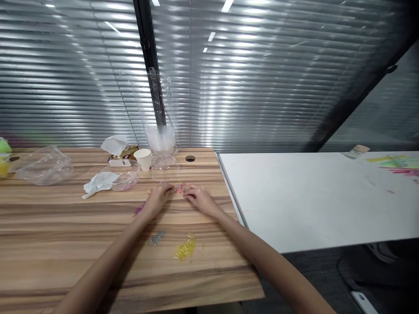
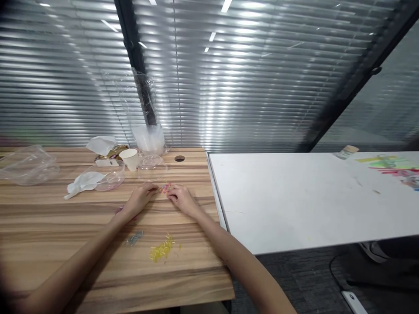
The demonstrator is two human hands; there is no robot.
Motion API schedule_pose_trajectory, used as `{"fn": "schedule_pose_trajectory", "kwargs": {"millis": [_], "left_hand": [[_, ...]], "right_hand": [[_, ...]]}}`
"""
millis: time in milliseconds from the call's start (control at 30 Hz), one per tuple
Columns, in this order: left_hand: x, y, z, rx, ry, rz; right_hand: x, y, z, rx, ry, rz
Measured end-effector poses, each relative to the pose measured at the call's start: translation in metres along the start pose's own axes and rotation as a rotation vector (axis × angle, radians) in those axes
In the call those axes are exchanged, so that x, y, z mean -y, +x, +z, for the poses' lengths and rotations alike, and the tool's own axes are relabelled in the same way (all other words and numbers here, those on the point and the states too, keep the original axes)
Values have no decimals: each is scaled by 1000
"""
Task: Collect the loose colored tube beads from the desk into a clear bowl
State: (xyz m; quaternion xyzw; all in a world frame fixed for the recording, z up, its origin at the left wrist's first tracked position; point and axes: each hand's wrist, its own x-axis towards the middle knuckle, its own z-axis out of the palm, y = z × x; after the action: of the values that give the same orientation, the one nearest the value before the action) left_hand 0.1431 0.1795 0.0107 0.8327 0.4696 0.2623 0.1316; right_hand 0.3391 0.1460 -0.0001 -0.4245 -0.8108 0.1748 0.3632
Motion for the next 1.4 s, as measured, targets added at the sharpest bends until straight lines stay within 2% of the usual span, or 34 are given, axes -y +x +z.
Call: {"fn": "schedule_pose_trajectory", "kwargs": {"millis": [133,600,733,933,1100,1200,1267,1400], "left_hand": [[-6,-3,-1,1,55,-61],[-3,-1,5,4,2,-59],[-4,-2,-1,54,-19,-80],[-11,-9,-19,171,-44,-65],[-27,-38,-28,320,-61,75],[-38,-68,-34,320,-41,129],[-40,-90,-40,256,-42,142],[-24,-124,-43,0,15,135]], "right_hand": [[-1,0,1,-23,28,16],[1,-2,-2,-15,37,21],[3,-3,-3,-8,48,46],[2,-4,-1,-13,46,31],[8,-7,2,25,125,13],[18,-12,8,94,231,13],[27,-16,13,139,295,16],[49,-21,21,236,367,40]]}}
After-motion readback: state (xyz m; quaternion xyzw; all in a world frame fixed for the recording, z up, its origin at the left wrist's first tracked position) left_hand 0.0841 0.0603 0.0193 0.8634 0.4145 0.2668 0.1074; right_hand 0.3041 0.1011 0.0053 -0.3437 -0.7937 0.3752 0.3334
